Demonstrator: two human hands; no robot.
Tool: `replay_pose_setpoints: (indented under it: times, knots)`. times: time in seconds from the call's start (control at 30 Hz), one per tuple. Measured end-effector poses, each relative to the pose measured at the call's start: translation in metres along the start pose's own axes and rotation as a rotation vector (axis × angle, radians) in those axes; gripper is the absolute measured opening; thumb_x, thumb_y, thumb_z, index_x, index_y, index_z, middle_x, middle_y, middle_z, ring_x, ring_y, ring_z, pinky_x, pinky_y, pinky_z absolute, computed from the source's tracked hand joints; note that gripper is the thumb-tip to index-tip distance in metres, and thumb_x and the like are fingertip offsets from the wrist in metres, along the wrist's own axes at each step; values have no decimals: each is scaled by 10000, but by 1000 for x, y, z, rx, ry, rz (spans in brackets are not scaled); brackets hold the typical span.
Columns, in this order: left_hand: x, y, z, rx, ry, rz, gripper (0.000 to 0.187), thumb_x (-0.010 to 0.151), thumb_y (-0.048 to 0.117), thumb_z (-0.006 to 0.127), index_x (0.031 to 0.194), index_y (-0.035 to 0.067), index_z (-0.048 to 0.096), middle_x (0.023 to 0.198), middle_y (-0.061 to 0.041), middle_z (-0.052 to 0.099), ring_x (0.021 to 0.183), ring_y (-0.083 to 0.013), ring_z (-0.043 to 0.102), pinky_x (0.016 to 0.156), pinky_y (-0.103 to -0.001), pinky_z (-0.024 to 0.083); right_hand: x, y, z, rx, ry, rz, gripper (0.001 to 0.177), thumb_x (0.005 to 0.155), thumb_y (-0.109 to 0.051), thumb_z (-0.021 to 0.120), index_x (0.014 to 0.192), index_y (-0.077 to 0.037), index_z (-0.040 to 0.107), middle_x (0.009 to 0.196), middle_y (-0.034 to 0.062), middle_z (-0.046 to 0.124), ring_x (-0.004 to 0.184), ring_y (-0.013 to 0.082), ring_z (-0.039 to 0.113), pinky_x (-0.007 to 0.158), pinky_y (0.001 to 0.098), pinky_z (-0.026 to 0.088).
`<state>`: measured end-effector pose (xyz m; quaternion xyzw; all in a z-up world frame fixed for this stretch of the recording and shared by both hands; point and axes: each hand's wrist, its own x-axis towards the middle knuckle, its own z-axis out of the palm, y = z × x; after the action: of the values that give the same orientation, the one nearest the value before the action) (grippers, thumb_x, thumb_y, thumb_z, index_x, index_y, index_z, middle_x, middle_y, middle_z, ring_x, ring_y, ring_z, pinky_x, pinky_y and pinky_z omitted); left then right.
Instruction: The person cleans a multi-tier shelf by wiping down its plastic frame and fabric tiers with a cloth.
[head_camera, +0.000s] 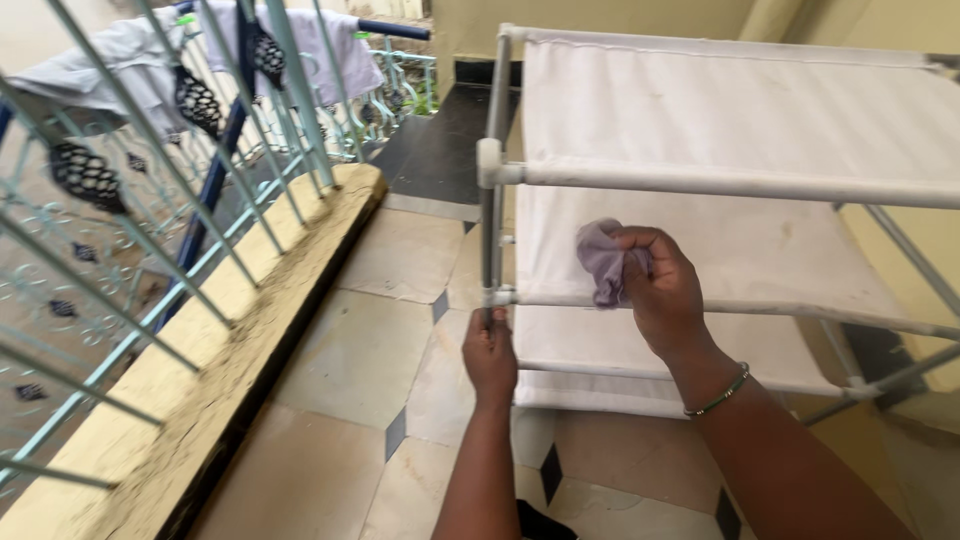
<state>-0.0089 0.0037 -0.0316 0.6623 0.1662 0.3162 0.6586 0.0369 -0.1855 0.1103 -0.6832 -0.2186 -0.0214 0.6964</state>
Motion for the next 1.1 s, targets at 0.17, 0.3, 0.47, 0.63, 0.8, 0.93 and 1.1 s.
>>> replay_pose_setpoints:
  times: [0.17, 0.3, 0.47, 0.63, 0.8, 0.93, 1.1]
  knots:
    - [-9, 30, -18, -35, -59, 26, 152, 1008, 170, 638, 1019, 26, 685, 791, -55, 643, 717, -139, 575, 679, -285, 481, 14, 21, 72, 361, -145, -174, 158, 1077, -54, 420, 1186, -76, 533, 1261, 74, 633, 1125, 111, 635, 1016, 274, 527]
    - [-11, 52, -24, -204, 65, 406, 463, 856, -31, 619, 1294, 15, 474, 1130, -92, 562, 994, -157, 566, 867, -303, 485, 17, 34, 103, 208, -250, -144, 133, 1094, -25, 433, 1199, -65, 504, 1264, 100, 625, 1101, 98, 592, 958, 271, 503]
    - [-7, 46, -37, -361, -40, 185, 276, 963, 57, 649, 1220, 25, 554, 1011, -75, 618, 898, -135, 598, 808, -297, 514, 23, 2, 117, 186, -412, -334, 325, 962, -22, 635, 1184, -92, 409, 1367, 86, 594, 1230, 88, 581, 1051, 280, 514]
    - [-5, 43, -39, -467, -119, 201, 208, 1026, 118, 654, 1162, -18, 574, 1021, -118, 663, 924, -163, 668, 846, -327, 575, 17, -10, 126, -62, -373, -149, 454, 837, -106, 816, 1202, -77, 547, 1139, 96, 611, 992, 126, 627, 851, 306, 572]
    - [-10, 62, -43, -269, 67, 371, 487, 953, 166, 668, 1366, 22, 455, 1289, -103, 541, 1143, -174, 558, 933, -354, 458, 6, -13, 119, -594, -392, -47, 352, 856, -221, 815, 1135, -59, 673, 1011, 102, 736, 925, 155, 695, 857, 324, 577]
    - [-21, 83, -46, -383, 31, 478, 692, 925, 198, 661, 1485, 77, 273, 1377, -67, 473, 1225, -164, 501, 1012, -351, 415, 2, -31, 98, -654, -564, -210, 488, 892, -272, 706, 1342, -104, 620, 1172, 91, 677, 1061, 205, 664, 927, 351, 553]
    - [-26, 95, -42, -275, -16, 354, 406, 934, 234, 749, 1255, 33, 605, 1156, -81, 643, 1081, -182, 603, 960, -373, 475, -9, -40, 53, -797, -635, -350, 575, 875, -316, 721, 1367, -80, 539, 1344, 120, 579, 1230, 287, 570, 1001, 402, 487]
